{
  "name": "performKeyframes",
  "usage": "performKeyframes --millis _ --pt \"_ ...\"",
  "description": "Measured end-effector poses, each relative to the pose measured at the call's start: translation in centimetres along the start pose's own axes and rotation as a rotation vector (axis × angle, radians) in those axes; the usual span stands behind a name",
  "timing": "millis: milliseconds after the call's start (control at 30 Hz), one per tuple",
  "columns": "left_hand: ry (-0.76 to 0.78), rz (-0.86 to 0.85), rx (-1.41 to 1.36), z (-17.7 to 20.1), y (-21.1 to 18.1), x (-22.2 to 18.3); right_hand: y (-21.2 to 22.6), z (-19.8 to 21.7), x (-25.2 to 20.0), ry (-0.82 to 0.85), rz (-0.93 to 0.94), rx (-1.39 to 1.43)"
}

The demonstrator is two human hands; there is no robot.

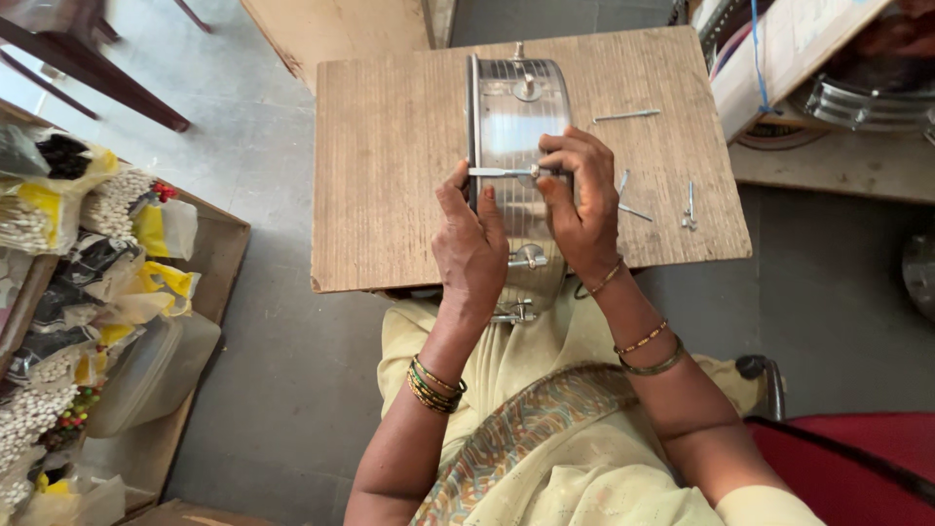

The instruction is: The person assembles components of a snare drum by hand, inserting metal tension rods and using a small wrench to tighten them onto the drum shell.

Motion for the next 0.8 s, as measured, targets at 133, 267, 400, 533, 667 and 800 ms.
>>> performKeyframes --millis 133,267,400,533,667,800 --pt "0.050 0.070 0.036 -0.4 0.7 -0.2 -0.1 -0.1 0.1 -0.020 -0.036 -0.008" --pt "0.031 0.001 0.024 -0.1 -0.1 -0.2 0.8 0.4 0.1 -0.013 0.009 0.004" --pt "0.044 0.048 0.041 -0.2 0.2 -0.2 1.3 0.4 0.3 0.022 0.021 0.010" --pt "0.044 0.043 0.025 0.1 -0.1 -0.1 0.9 0.3 0.4 0.005 -0.007 0.003" --pt "0.023 0.022 0.008 0.4 -0.3 -0.1 0.8 0.1 0.5 0.005 0.005 -0.014" --pt "0.016 0.021 0.028 0.4 0.1 0.0 0.8 -0.1 0.5 0.004 -0.009 -0.004"
Point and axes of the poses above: each hand's wrist, its own x-axis towards the middle knuckle, its own z-axis out of the back of the hand, y = z × x, the point moved 10 cm from there along x, towards the middle knuckle, and after that the axes turned 15 degrees about -y, right-handed, at the moved point
